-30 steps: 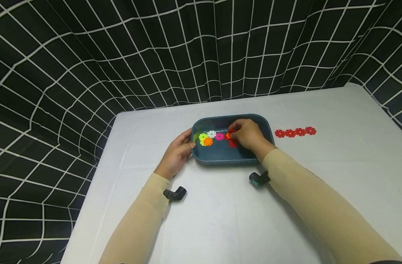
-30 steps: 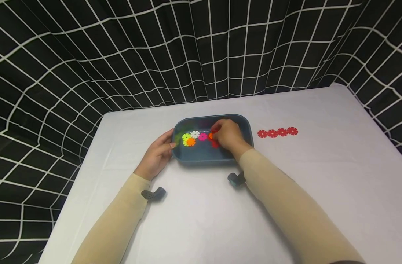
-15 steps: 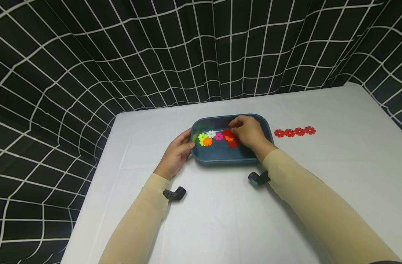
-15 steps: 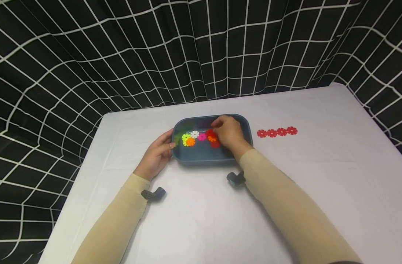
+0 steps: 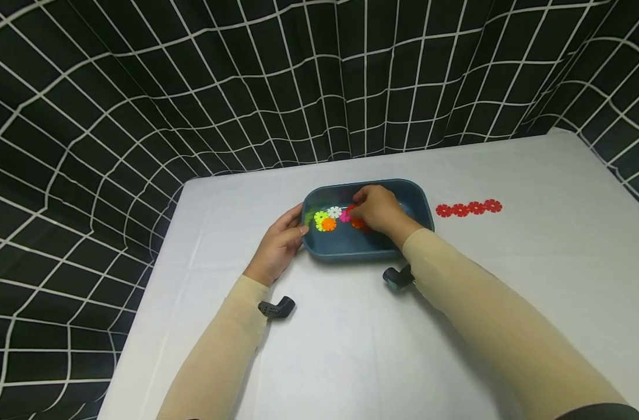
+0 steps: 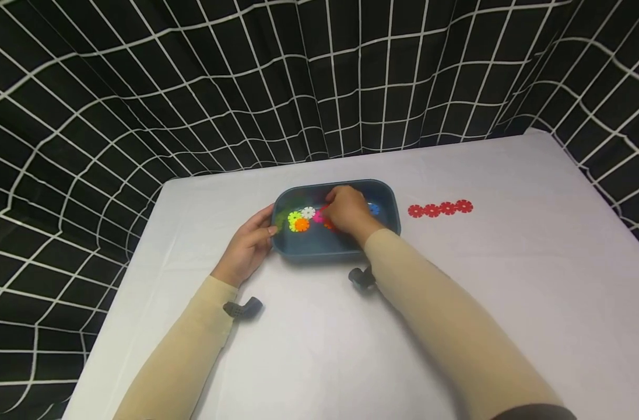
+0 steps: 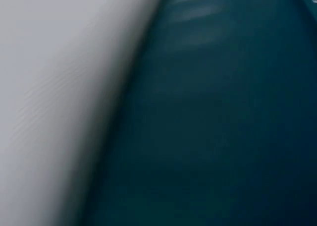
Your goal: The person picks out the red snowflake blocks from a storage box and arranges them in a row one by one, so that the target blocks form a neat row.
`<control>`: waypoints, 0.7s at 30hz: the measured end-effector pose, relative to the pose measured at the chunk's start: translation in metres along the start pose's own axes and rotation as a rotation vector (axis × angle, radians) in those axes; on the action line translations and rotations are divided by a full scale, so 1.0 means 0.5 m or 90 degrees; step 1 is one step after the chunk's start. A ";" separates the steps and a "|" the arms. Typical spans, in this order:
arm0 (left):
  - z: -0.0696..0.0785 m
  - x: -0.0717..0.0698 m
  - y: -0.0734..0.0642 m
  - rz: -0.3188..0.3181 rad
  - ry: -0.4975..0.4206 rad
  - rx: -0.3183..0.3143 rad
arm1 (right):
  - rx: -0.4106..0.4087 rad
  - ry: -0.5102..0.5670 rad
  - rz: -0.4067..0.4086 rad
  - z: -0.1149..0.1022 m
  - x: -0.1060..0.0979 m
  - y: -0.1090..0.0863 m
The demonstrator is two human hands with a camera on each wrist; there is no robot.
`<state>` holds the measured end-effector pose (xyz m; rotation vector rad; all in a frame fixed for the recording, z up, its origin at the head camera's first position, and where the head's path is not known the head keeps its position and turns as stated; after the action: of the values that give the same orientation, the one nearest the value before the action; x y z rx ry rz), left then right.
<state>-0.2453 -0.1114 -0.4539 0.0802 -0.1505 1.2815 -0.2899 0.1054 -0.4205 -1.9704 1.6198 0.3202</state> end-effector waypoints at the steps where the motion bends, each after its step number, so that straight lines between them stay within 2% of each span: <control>1: 0.000 0.001 0.001 -0.001 -0.002 0.000 | 0.005 -0.005 -0.001 -0.004 0.005 0.002; 7: 0.005 0.009 0.004 -0.011 0.003 0.005 | -0.008 -0.094 0.031 -0.021 0.026 0.009; 10: 0.009 0.006 0.005 -0.008 0.003 0.011 | -0.028 -0.097 0.040 -0.025 0.030 0.010; 13: 0.008 0.002 0.005 -0.004 0.003 0.013 | -0.042 -0.058 0.029 -0.024 0.032 0.013; 21: 0.000 -0.004 0.000 0.005 0.001 0.001 | -0.042 0.148 -0.036 -0.017 0.039 0.022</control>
<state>-0.2456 -0.1134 -0.4541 0.0803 -0.1479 1.2888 -0.2971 0.0835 -0.4266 -2.1652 1.7105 0.1271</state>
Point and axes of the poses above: each hand's wrist, its own y-axis towards the middle knuckle, its own x-axis out of the palm, z = x × y, the point moved 9 cm from there along y, towards the middle knuckle, and after that the axes turned 5 degrees about y, right-handed, at the moved point
